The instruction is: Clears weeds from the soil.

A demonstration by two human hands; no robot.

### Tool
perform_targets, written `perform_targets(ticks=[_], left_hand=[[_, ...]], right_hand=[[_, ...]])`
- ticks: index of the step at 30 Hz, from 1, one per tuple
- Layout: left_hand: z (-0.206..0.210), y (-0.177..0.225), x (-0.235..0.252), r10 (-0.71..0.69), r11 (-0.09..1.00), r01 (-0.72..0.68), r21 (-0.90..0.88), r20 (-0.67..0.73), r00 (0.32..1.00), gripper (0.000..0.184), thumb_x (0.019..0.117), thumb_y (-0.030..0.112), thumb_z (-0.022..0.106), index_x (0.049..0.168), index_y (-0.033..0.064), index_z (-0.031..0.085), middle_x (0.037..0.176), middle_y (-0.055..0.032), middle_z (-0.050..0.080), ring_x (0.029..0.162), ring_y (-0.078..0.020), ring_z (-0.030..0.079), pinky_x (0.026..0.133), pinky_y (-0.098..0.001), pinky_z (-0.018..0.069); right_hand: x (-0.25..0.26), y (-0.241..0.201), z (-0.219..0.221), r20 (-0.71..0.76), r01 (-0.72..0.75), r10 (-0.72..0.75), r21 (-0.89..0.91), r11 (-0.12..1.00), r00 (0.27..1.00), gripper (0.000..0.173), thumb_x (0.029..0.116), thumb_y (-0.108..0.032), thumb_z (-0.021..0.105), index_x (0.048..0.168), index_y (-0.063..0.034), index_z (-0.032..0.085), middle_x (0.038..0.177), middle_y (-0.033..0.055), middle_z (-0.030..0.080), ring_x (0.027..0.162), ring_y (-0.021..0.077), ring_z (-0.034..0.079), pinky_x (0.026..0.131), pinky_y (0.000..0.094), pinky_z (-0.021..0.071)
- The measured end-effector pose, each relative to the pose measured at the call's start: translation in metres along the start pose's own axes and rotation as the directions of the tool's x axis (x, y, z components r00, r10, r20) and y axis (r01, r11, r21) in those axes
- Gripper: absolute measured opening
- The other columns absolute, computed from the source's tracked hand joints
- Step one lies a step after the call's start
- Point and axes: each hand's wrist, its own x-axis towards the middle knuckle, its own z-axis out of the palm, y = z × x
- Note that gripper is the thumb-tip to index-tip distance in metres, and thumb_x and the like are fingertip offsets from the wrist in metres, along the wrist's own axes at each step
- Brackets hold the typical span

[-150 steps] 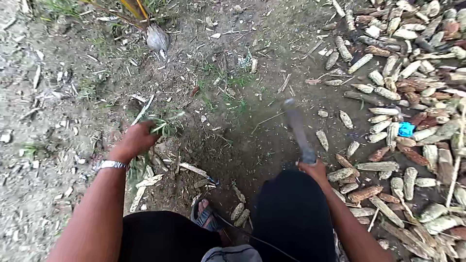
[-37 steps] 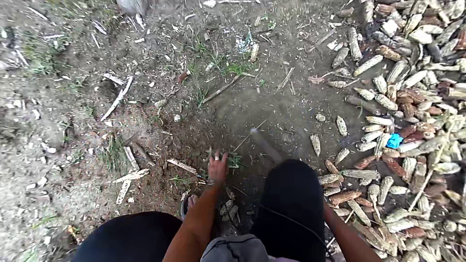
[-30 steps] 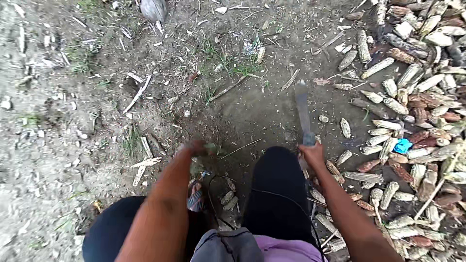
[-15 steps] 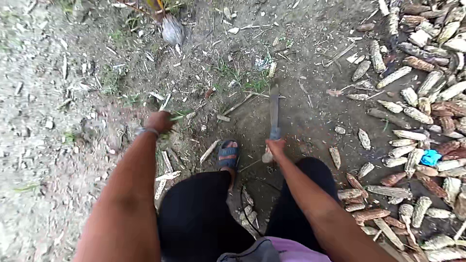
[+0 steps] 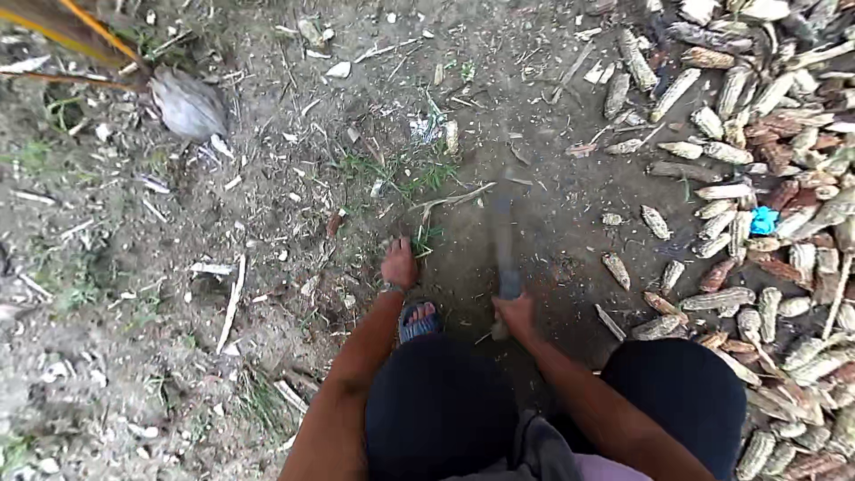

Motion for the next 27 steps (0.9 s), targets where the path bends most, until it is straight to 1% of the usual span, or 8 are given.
perform_targets(ticks=[2,5,10,12,15,18,25,27], left_hand=[[-0.003,-0.011,-0.015,-0.054,0.997,0.059,-0.057,0.079,0.995,0.055,0.1015,0.017,0.058,0.152,0.0027,0.043,0.144,-0.0281,0.057,0.125,-0.0474,0.063,0.098,-0.0663,0.0526],[0.021,-0.053,-0.043,-0.26,0.855,0.163,-0.493,-0.135,0.956,0.057,0.1034,0.019,0.058,0.151,-0.007,0.04,0.136,-0.0321,0.061,0.126,-0.0452,0.062,0.109,-0.0612,0.0484],[0.041,-0.072,-0.08,-0.647,0.457,0.135,-0.879,-0.224,0.729,0.06,0.1042,0.018,0.061,0.151,-0.0098,0.037,0.135,-0.0326,0.06,0.124,-0.0385,0.062,0.11,-0.0513,0.0472],[0.042,-0.063,-0.093,-0.636,0.47,0.19,-0.862,-0.181,0.75,0.057,0.1034,0.016,0.063,0.148,-0.0103,0.041,0.131,-0.033,0.062,0.122,-0.0403,0.063,0.109,-0.0539,0.0475],[0.044,-0.045,-0.108,-0.574,0.549,0.327,-0.769,-0.062,0.817,0.049,0.1029,0.018,0.065,0.142,-0.0085,0.05,0.119,-0.0333,0.067,0.113,-0.0457,0.067,0.102,-0.0617,0.0497],[0.048,-0.046,-0.106,-0.567,0.549,0.312,-0.776,-0.071,0.821,0.047,0.1014,0.015,0.065,0.14,-0.0079,0.052,0.115,-0.0332,0.068,0.108,-0.0459,0.067,0.098,-0.062,0.0506],[0.024,-0.032,-0.062,-0.59,0.374,0.149,-0.915,-0.111,0.8,0.036,0.1042,0.016,0.06,0.126,-0.0127,0.057,0.1,-0.0243,0.066,0.088,-0.0284,0.065,0.085,-0.0474,0.0545],[0.025,-0.027,-0.05,-0.56,0.315,0.058,-0.947,-0.136,0.817,0.039,0.1033,0.015,0.063,0.13,-0.0119,0.055,0.109,-0.0239,0.068,0.096,-0.0249,0.067,0.091,-0.0428,0.0555]], right_hand=[[0.0,0.015,-0.01,0.126,0.029,0.011,-0.314,0.949,0.992,0.075,0.0745,-0.017,0.086,0.141,0.0001,0.054,0.115,0.0229,0.069,0.102,0.0355,0.07,0.09,0.0565,0.0555],[0.015,0.009,-0.035,0.118,0.085,-0.047,-0.35,0.933,0.992,0.068,0.073,-0.02,0.085,0.133,-0.0007,0.059,0.11,0.0214,0.071,0.099,0.0346,0.07,0.087,0.0576,0.0553],[0.035,-0.034,-0.014,-0.205,0.068,0.025,0.434,0.899,0.979,0.039,0.0809,0.003,0.072,0.112,0.0069,0.049,0.064,0.0098,0.06,0.046,0.0194,0.06,0.047,0.0368,0.058],[0.036,-0.044,0.008,-0.113,0.025,0.027,0.433,0.901,0.993,0.036,0.0833,0.003,0.069,0.111,0.007,0.048,0.062,0.0102,0.06,0.046,0.0201,0.061,0.048,0.0367,0.059],[0.029,-0.043,0.013,0.211,0.069,-0.025,-0.204,0.976,0.977,0.064,0.0772,-0.011,0.082,0.133,0.0043,0.055,0.098,0.0187,0.069,0.075,0.0271,0.069,0.071,0.0456,0.0597],[0.03,-0.05,-0.002,0.276,0.169,-0.054,-0.412,0.895,0.96,0.068,0.0733,-0.02,0.085,0.134,-0.0032,0.058,0.11,0.0194,0.07,0.089,0.0316,0.071,0.081,0.0537,0.0578],[0.05,-0.08,0.024,-0.058,0.063,-0.043,0.409,0.911,0.997,0.038,0.0813,0.005,0.071,0.111,0.0059,0.049,0.063,0.01,0.06,0.047,0.0197,0.061,0.047,0.036,0.0583],[0.052,-0.079,0.038,0.083,0.075,-0.087,0.135,0.988,0.993,0.047,0.0787,0.0,0.076,0.119,0.0084,0.054,0.075,0.014,0.065,0.055,0.0213,0.063,0.056,0.0377,0.0584]])
